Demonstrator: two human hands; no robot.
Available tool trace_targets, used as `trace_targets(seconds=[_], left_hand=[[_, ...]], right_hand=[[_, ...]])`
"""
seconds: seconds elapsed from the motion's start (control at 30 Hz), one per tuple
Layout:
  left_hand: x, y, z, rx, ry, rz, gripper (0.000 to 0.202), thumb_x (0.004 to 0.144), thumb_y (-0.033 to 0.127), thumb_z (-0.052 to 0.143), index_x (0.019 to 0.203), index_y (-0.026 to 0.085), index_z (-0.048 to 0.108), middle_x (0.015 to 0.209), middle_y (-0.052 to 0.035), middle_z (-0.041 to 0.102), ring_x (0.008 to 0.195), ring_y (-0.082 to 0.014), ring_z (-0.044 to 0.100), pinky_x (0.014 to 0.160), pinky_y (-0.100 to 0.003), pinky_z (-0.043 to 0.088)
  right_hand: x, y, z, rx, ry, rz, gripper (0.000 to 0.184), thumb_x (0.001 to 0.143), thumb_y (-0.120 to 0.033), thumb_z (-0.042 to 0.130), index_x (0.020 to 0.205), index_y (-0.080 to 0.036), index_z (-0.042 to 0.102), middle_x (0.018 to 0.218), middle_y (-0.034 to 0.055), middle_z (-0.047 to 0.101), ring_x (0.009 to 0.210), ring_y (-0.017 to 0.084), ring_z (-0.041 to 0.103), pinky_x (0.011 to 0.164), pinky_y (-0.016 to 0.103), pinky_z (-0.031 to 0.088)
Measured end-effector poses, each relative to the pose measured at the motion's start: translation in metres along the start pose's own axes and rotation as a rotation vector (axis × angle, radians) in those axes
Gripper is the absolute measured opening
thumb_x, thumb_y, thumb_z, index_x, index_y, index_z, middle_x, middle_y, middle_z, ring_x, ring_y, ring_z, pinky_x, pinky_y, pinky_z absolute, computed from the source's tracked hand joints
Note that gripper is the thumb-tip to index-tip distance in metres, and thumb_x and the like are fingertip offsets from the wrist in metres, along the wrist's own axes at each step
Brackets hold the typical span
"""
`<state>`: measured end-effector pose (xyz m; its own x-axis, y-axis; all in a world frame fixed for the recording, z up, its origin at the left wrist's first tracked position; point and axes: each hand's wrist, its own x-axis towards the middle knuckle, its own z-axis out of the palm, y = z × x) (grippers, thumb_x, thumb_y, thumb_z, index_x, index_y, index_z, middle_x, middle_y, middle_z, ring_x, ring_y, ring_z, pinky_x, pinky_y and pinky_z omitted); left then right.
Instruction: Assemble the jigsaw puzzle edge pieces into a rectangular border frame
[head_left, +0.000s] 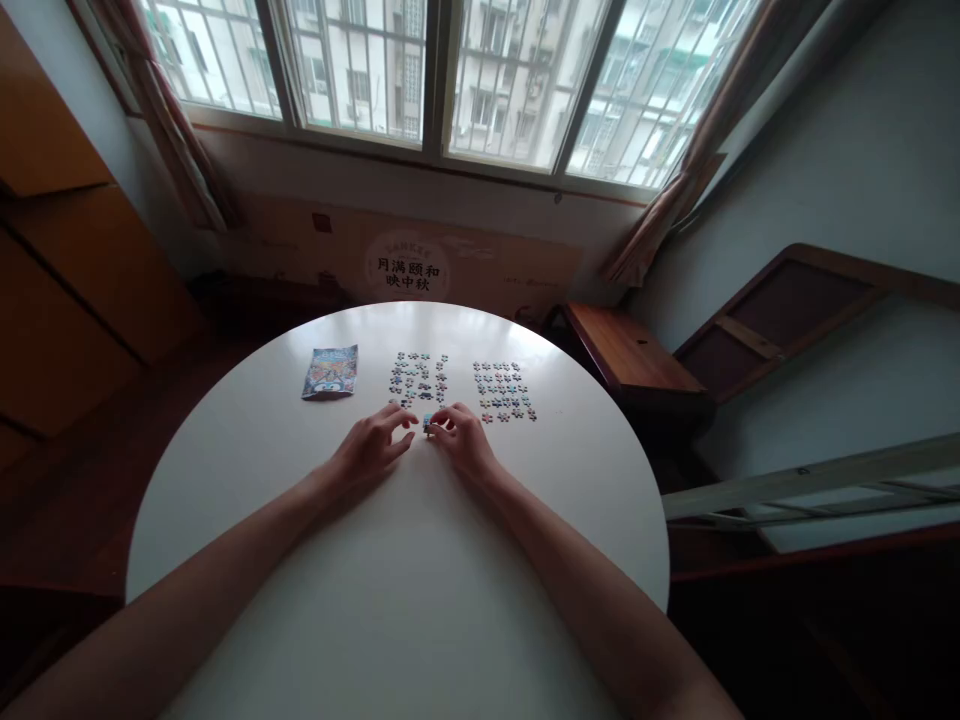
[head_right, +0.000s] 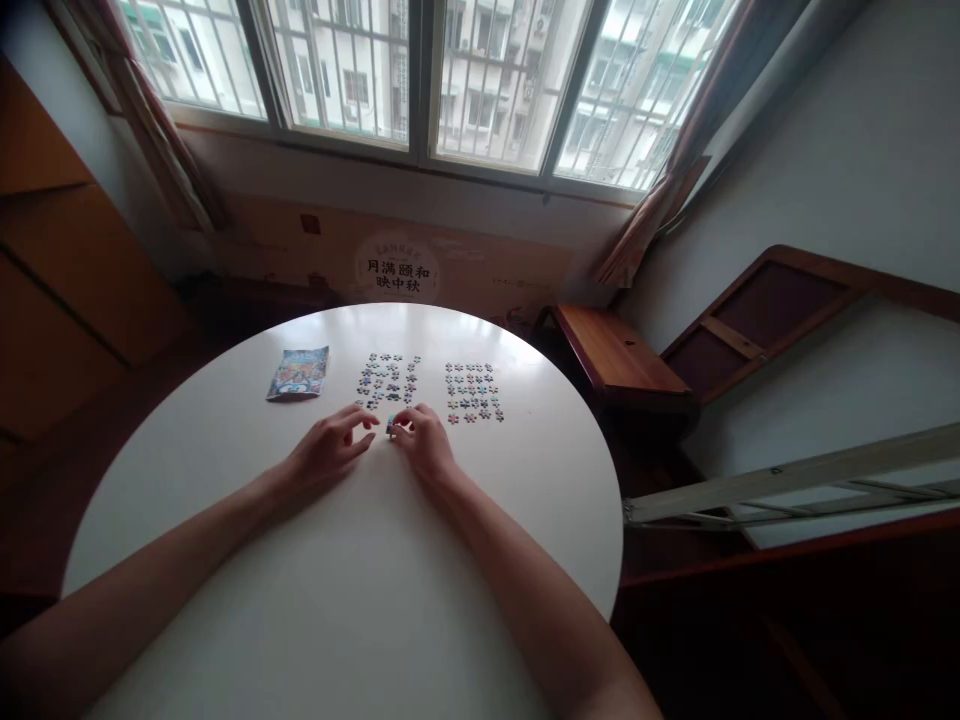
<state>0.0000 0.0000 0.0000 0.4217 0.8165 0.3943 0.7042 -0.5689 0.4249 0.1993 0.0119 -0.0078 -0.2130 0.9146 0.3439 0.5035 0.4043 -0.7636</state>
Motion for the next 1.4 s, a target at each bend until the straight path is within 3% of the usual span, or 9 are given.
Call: trace_targets(seconds=[0.43, 0.63, 0.77, 1.03, 1.17, 1.4], left_hand=[[0.0024, 0.0047, 0.0020, 0.056, -0.050, 0.054, 0.027, 0.092, 0.032, 0.048, 0.107, 0.024, 0.069, 0.113, -0.0026, 0.069, 0.077, -0.0136, 0.065, 0.071, -0.024, 0.048], [0.0016, 0.0038, -0.0004, 0.027, -0.053, 0.058, 0.026, 0.092, 0.031, 0.049, 0.105, 0.024, 0.070, 0.111, -0.0013, 0.070, 0.070, -0.0117, 0.064, 0.070, -0.023, 0.048], [0.0007, 0.0044, -0.0012, 0.004, -0.048, 0.045, 0.027, 0.091, 0.030, 0.048, 0.104, 0.024, 0.071, 0.111, -0.0024, 0.070, 0.072, -0.0120, 0.065, 0.070, -0.023, 0.049], [0.0003, 0.0030, 0.0006, 0.008, -0.058, 0.033, 0.032, 0.091, 0.032, 0.050, 0.117, 0.025, 0.067, 0.123, -0.0015, 0.067, 0.096, -0.0173, 0.067, 0.084, -0.027, 0.052], [0.0004, 0.0031, -0.0014, -0.004, -0.084, 0.055, 0.034, 0.092, 0.034, 0.049, 0.121, 0.027, 0.064, 0.129, 0.0001, 0.063, 0.111, -0.0188, 0.063, 0.092, -0.029, 0.051], [0.0006, 0.0035, -0.0028, -0.001, -0.134, 0.096, 0.032, 0.093, 0.033, 0.046, 0.117, 0.027, 0.067, 0.128, 0.0011, 0.064, 0.108, -0.0175, 0.065, 0.092, -0.027, 0.050]], right_hand=[[0.0000, -0.0033, -0.0018, -0.163, -0.054, -0.004, 0.006, 0.084, -0.022, 0.064, 0.085, -0.020, 0.070, 0.083, 0.0019, 0.059, 0.078, 0.014, 0.056, 0.077, 0.027, 0.044], [0.0027, -0.0025, -0.0007, -0.107, -0.025, 0.004, 0.009, 0.084, -0.018, 0.062, 0.088, -0.018, 0.070, 0.085, 0.0027, 0.059, 0.073, 0.012, 0.057, 0.074, 0.026, 0.046], [0.0013, 0.0006, -0.0055, -0.113, 0.043, -0.065, 0.012, 0.086, -0.016, 0.059, 0.088, -0.019, 0.071, 0.087, 0.0040, 0.061, 0.078, 0.014, 0.058, 0.078, 0.028, 0.046], [-0.0047, 0.0028, -0.0090, -0.234, -0.051, -0.113, 0.014, 0.083, -0.018, 0.062, 0.089, -0.022, 0.074, 0.088, 0.0027, 0.059, 0.070, 0.012, 0.055, 0.073, 0.026, 0.045], [-0.0045, 0.0020, -0.0078, -0.275, -0.055, -0.129, 0.014, 0.083, -0.020, 0.063, 0.087, -0.025, 0.076, 0.087, 0.0026, 0.060, 0.076, 0.013, 0.056, 0.074, 0.027, 0.045], [-0.0047, 0.0016, -0.0085, -0.274, -0.046, -0.136, 0.014, 0.084, -0.023, 0.064, 0.089, -0.026, 0.077, 0.086, 0.0034, 0.061, 0.079, 0.015, 0.057, 0.075, 0.027, 0.045]])
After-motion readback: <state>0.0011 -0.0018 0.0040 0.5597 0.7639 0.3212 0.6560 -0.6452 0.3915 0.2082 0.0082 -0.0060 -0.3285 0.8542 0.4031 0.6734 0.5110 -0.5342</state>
